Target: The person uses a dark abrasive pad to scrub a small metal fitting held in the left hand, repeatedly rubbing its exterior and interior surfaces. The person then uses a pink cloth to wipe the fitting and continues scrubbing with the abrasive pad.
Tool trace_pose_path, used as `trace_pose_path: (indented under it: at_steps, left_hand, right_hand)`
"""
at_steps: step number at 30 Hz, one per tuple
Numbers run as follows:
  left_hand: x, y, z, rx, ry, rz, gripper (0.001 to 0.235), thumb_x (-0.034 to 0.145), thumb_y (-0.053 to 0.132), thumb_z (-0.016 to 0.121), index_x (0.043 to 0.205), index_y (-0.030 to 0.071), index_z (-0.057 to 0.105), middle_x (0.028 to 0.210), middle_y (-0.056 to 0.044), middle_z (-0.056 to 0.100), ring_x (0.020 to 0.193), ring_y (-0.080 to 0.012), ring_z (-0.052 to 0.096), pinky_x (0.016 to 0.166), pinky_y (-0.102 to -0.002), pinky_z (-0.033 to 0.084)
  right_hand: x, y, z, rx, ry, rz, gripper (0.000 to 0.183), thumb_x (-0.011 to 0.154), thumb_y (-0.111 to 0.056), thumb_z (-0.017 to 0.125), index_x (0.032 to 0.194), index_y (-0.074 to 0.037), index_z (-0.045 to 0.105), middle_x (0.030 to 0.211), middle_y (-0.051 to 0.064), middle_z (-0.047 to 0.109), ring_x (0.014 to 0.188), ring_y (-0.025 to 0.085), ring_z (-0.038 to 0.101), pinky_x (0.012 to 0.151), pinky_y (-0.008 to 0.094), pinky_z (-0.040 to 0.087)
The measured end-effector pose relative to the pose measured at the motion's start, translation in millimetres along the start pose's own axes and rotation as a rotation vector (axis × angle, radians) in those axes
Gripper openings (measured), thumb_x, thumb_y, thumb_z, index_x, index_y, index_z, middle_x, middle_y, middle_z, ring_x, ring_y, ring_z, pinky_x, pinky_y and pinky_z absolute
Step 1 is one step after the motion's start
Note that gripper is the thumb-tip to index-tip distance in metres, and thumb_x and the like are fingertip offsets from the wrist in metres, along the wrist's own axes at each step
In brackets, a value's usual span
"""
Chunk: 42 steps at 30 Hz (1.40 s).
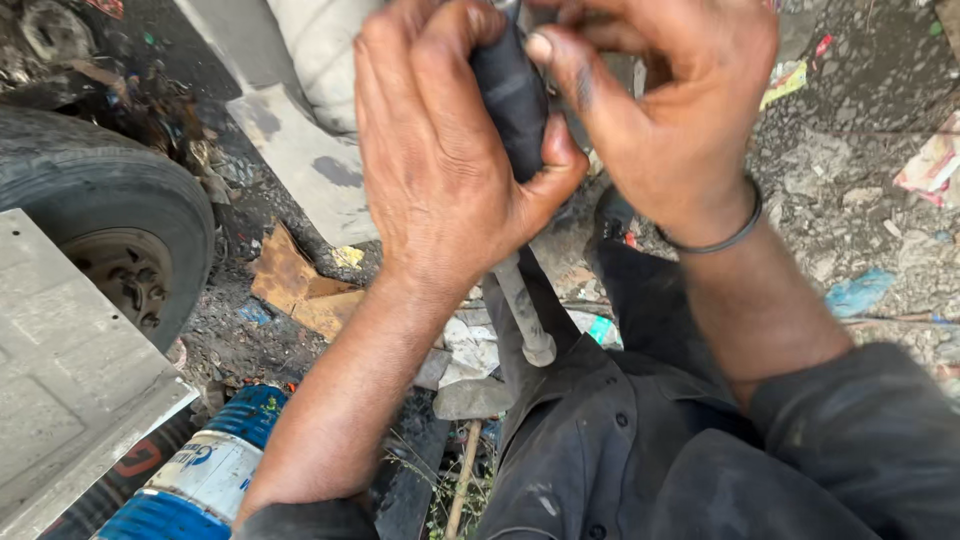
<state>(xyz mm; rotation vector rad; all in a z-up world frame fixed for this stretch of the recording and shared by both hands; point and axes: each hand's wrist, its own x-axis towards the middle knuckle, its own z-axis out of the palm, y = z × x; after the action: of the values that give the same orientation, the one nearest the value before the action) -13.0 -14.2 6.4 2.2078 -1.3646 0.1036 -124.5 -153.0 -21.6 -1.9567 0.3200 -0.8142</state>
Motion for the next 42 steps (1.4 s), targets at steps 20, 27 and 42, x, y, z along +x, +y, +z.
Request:
trace_pose_path:
  at_steps: [20,27,42]
  left_hand:
    - [-30.2,-2.9,-14.6,0.156,-0.058,0.074,0.073,0.097,0.040,0.078,0.156,0.015,0.042,0.145,-0.010,0.040,0.129,-0.0308,0.045,0.114,-0.043,0.042]
    - [-30.2,-10.4,-4.6,0.238,-0.016,0.106,0.067,0.096,0.045,0.078,0.153,0.016,0.058,0.144,-0.005,0.049,0.119,-0.0313,0.053,0.104,-0.043,0.044]
    - [-43.6,-17.4,-5.2,0.193,0.094,0.151,0.060,0.095,0.039,0.078,0.146,0.011,0.063,0.144,-0.011,0.056,0.112,-0.0374,0.058,0.100,-0.046,0.048]
  right_hand:
    - [-15.4,5.8,10.4,0.186,0.063,0.024,0.018,0.111,0.011,0.076,0.126,0.006,0.066,0.121,0.011,0.066,0.107,0.015,0.071,0.092,0.026,0.065]
    - [-14.2,-6.7,9.5,0.060,0.044,0.040,0.020,0.109,0.015,0.075,0.125,0.007,0.066,0.119,0.011,0.066,0.107,0.017,0.073,0.091,0.027,0.064]
    - [5.1,-35.6,21.3,0.137,0.072,0.167,0.023,0.104,0.011,0.074,0.124,0.001,0.070,0.114,0.008,0.065,0.104,0.015,0.069,0.088,0.026,0.061]
